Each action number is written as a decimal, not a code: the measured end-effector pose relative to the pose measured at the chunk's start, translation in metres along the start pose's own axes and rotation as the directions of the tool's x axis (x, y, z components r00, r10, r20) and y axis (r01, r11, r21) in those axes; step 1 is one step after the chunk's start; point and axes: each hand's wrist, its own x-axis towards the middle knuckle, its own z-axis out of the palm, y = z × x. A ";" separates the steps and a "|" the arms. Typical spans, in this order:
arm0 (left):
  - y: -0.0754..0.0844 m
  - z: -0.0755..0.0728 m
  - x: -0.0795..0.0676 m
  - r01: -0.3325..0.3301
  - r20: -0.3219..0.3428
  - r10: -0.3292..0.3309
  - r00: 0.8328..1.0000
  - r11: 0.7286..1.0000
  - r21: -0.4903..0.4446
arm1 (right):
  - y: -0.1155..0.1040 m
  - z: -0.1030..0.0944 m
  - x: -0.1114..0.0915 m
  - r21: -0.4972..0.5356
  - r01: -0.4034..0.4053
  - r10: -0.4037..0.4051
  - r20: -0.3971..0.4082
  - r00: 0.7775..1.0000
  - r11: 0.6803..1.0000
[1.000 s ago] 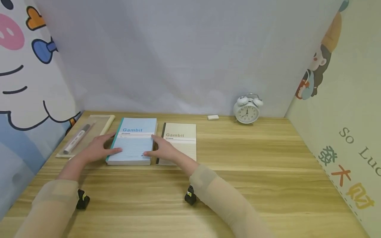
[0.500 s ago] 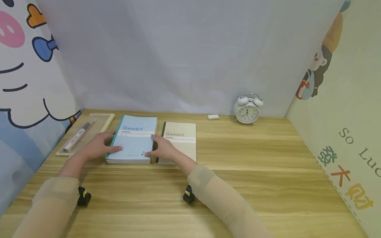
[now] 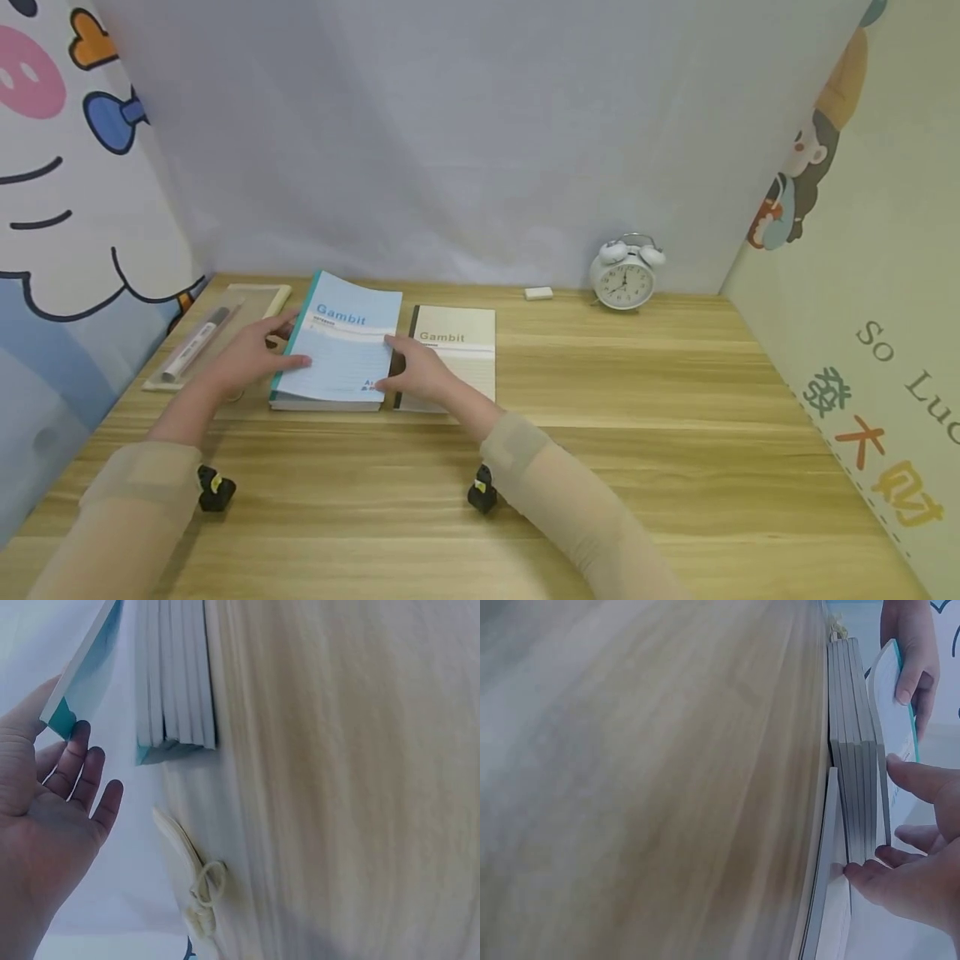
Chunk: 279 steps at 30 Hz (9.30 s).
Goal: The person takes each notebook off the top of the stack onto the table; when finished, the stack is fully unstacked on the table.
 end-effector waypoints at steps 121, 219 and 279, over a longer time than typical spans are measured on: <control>0.181 0.189 0.106 -0.302 0.242 0.223 0.944 0.877 0.373 | 0.200 -0.170 -0.132 -0.084 -0.105 0.107 0.017 0.994 0.991; -0.039 0.009 -0.003 0.037 0.110 -0.041 0.993 0.999 0.035 | 0.006 0.002 0.005 -0.073 0.115 -0.104 0.134 0.985 0.991; 0.050 0.000 0.014 -0.016 0.017 0.020 1.000 0.982 -0.188 | 0.015 -0.051 -0.016 0.334 0.070 -0.038 -0.103 0.994 0.940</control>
